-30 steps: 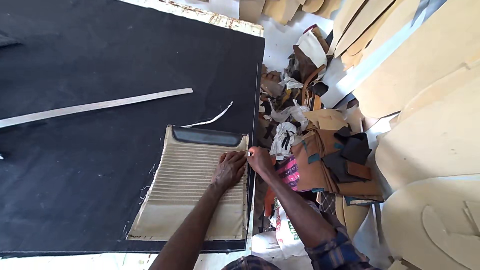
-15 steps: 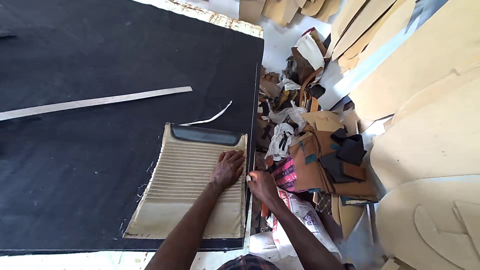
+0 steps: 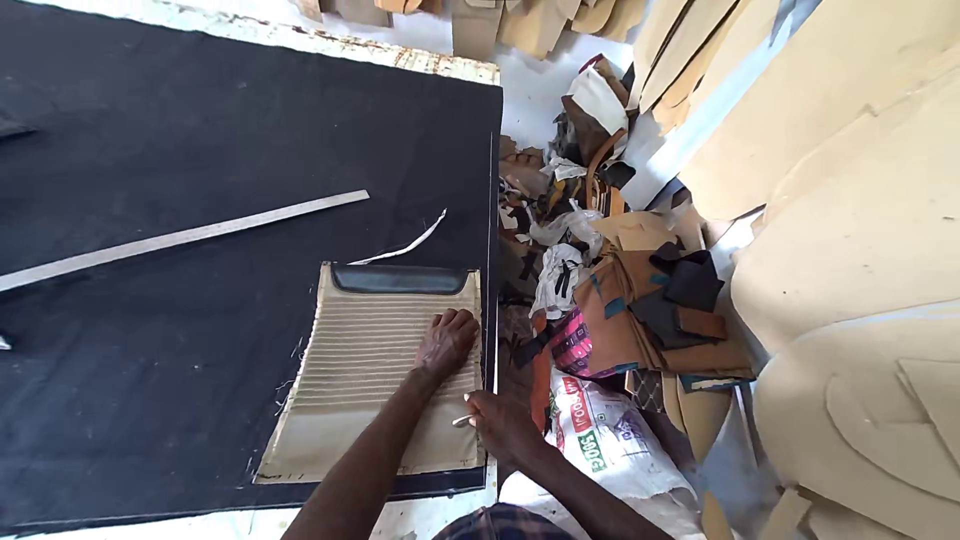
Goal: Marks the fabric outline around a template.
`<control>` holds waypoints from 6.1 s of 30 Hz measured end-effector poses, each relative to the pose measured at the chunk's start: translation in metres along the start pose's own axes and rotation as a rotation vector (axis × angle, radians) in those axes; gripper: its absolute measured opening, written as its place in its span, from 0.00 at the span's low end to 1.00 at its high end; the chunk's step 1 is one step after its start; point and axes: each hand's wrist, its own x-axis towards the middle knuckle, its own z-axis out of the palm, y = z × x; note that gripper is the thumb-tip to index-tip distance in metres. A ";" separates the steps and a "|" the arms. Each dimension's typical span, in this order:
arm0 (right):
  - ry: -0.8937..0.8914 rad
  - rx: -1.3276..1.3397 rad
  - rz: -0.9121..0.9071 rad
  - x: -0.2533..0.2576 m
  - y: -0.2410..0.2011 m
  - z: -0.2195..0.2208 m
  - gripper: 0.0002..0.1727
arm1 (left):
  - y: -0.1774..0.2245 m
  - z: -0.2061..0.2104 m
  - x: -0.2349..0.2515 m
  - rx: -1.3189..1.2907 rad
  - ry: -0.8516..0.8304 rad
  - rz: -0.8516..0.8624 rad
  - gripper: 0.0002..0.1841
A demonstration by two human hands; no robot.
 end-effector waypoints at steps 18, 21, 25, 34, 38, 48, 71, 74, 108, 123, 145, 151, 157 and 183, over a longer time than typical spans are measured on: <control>-0.082 0.115 0.037 -0.013 0.008 0.007 0.15 | 0.040 -0.060 0.001 0.135 -0.607 -0.083 0.38; 0.063 0.471 -0.007 -0.010 0.035 0.012 0.14 | 0.041 -0.057 0.001 0.145 -0.596 -0.091 0.38; 0.368 0.627 0.086 -0.006 0.038 -0.009 0.10 | 0.044 -0.062 -0.001 0.108 -0.589 -0.103 0.37; 0.431 0.267 0.249 0.072 0.039 -0.035 0.19 | 0.034 -0.054 -0.001 0.106 -0.587 -0.106 0.40; 0.407 0.161 0.214 0.076 0.035 -0.034 0.15 | 0.027 -0.044 -0.001 0.072 -0.583 -0.111 0.41; 0.378 -0.029 0.058 0.048 0.016 -0.030 0.11 | 0.024 -0.041 -0.002 0.057 -0.559 -0.104 0.41; 0.322 0.495 0.260 -0.032 0.044 0.011 0.20 | 0.052 -0.012 -0.068 0.006 -0.103 -0.041 0.11; 0.278 0.393 0.279 -0.033 0.045 0.018 0.20 | 0.053 -0.020 -0.075 0.019 -0.159 -0.017 0.15; 0.115 -0.092 0.207 -0.036 -0.072 -0.076 0.09 | 0.067 -0.049 -0.068 0.087 -0.649 -0.060 0.61; 0.035 0.069 0.198 -0.037 -0.029 -0.042 0.10 | 0.059 -0.044 -0.072 0.110 -0.600 -0.009 0.62; 0.278 0.129 0.308 -0.028 -0.051 -0.070 0.12 | 0.055 -0.035 -0.108 0.007 -0.356 0.058 0.43; 0.341 0.015 0.132 0.039 0.030 -0.024 0.11 | 0.057 -0.033 -0.108 0.043 -0.378 0.048 0.44; 0.251 -0.049 0.157 0.035 0.022 -0.026 0.11 | 0.057 -0.033 -0.108 0.054 -0.370 0.052 0.43; 0.109 -0.046 0.147 -0.036 -0.030 -0.032 0.04 | 0.060 -0.037 -0.108 0.050 -0.384 0.049 0.43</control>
